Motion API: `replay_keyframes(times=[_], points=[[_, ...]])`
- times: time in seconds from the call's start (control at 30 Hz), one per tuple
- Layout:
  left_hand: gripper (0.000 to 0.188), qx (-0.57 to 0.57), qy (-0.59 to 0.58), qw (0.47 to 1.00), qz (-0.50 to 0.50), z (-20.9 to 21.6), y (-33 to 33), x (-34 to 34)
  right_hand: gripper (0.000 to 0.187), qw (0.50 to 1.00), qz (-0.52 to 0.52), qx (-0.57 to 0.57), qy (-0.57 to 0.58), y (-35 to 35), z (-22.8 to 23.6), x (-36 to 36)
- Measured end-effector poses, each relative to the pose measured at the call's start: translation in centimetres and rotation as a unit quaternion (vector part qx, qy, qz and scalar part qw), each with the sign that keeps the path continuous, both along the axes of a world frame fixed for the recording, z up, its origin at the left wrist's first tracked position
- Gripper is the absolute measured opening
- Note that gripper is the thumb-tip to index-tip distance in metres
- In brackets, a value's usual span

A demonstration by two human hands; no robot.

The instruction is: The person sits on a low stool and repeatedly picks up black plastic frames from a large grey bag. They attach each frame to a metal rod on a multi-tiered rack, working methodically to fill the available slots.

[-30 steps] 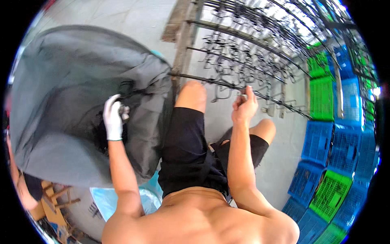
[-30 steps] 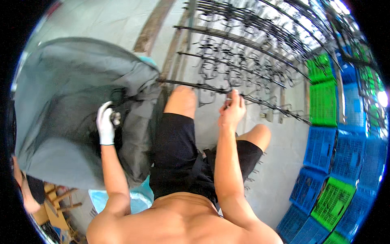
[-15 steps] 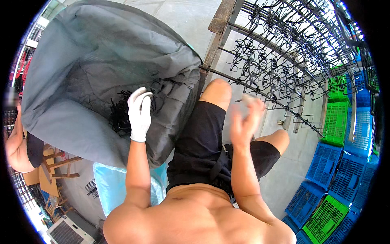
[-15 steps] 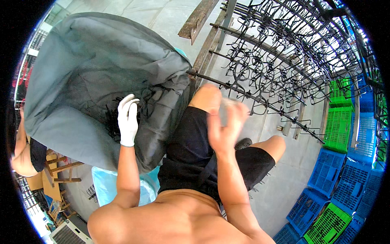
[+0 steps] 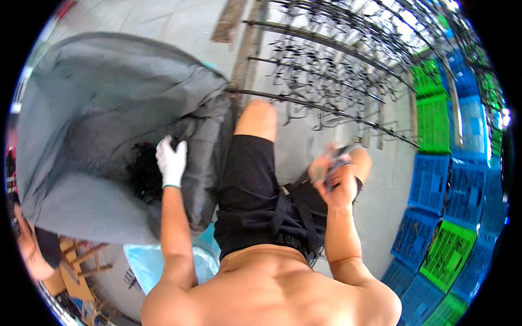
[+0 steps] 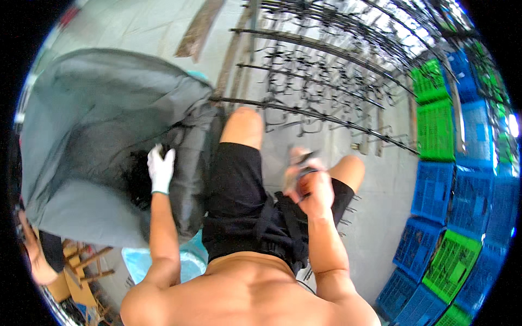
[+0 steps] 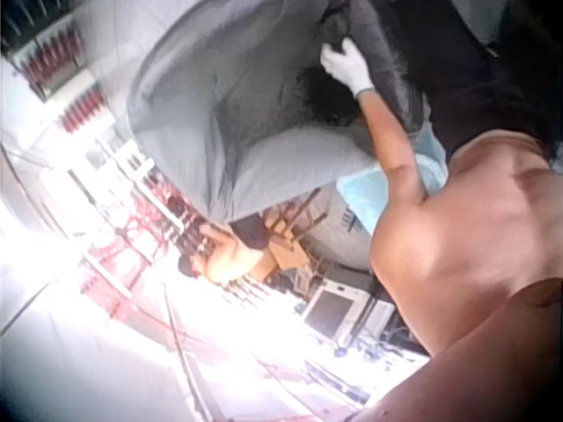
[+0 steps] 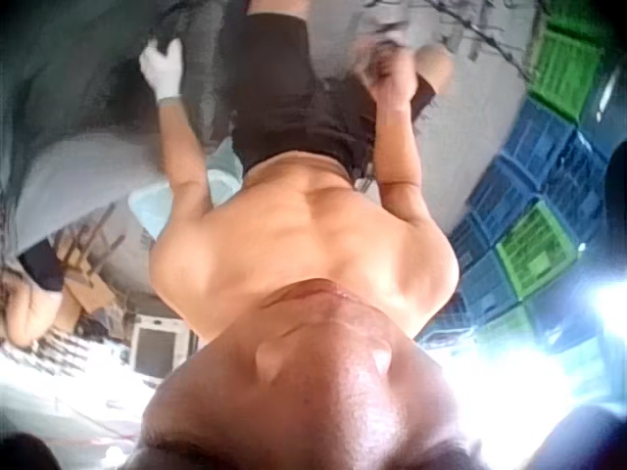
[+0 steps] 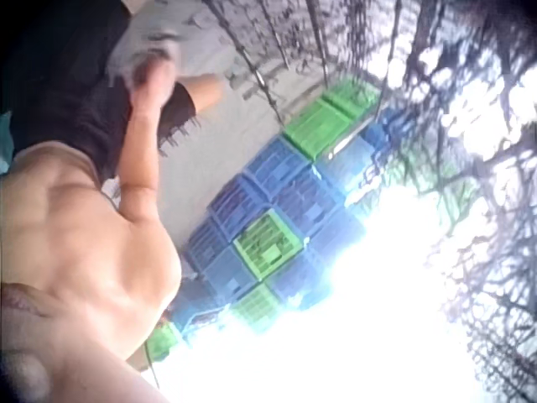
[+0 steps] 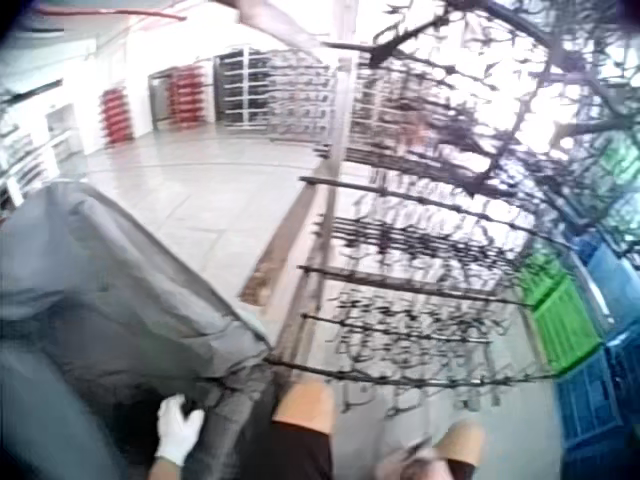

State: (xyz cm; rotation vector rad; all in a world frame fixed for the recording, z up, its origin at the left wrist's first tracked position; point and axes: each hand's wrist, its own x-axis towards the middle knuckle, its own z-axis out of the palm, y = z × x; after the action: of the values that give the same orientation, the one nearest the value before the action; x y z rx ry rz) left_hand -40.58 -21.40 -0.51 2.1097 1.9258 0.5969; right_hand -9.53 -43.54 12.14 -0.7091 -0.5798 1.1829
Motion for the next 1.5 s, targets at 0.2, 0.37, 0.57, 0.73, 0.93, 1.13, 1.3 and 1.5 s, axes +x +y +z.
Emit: replay_keyframes(times=[0.2, 0.37, 0.57, 0.73, 0.93, 1.13, 1.3, 1.5], points=[[0.013, -0.139, -0.516, 0.844, -0.047, 3.4, -1.2, 1.9, 0.043, 0.900, -0.387, -0.201, -0.018, 1.9, -3.2, 7.1], [0.018, -0.198, -0.304, 0.925, -0.110, 2.5, -2.3, 1.8, 0.035, 0.878, -0.338, -0.339, 0.007, 3.1, -2.2, 9.0], [0.023, -0.107, -0.331, 0.931, -0.112, 0.2, -3.4, 2.4, 0.030, 0.854, -0.401, -0.331, 0.036, 4.6, -2.7, 9.7], [0.018, -0.087, -0.407, 0.904, -0.096, 0.3, -3.8, 2.9, 0.032, 0.848, -0.446, -0.287, -0.005, 5.5, -4.9, 9.4], [0.020, -0.162, -0.452, 0.854, -0.202, 8.9, -7.3, 4.6, 0.054, 0.668, -0.528, -0.306, -0.426, 4.8, -5.8, 7.1], [0.016, -0.332, -0.433, 0.713, -0.440, 13.3, -7.4, 6.5, 0.047, 0.795, 0.430, -0.117, -0.411, 3.1, 2.3, -1.2], [0.039, 0.068, -0.008, 0.994, 0.087, 2.3, 0.4, 1.8, 0.044, 0.981, 0.095, -0.074, -0.153, -3.1, -0.2, 3.1], [0.027, -0.083, -0.443, 0.888, 0.088, -4.1, 0.2, -3.3, 0.048, 0.916, -0.376, -0.119, -0.077, -4.1, -1.9, 12.4]])
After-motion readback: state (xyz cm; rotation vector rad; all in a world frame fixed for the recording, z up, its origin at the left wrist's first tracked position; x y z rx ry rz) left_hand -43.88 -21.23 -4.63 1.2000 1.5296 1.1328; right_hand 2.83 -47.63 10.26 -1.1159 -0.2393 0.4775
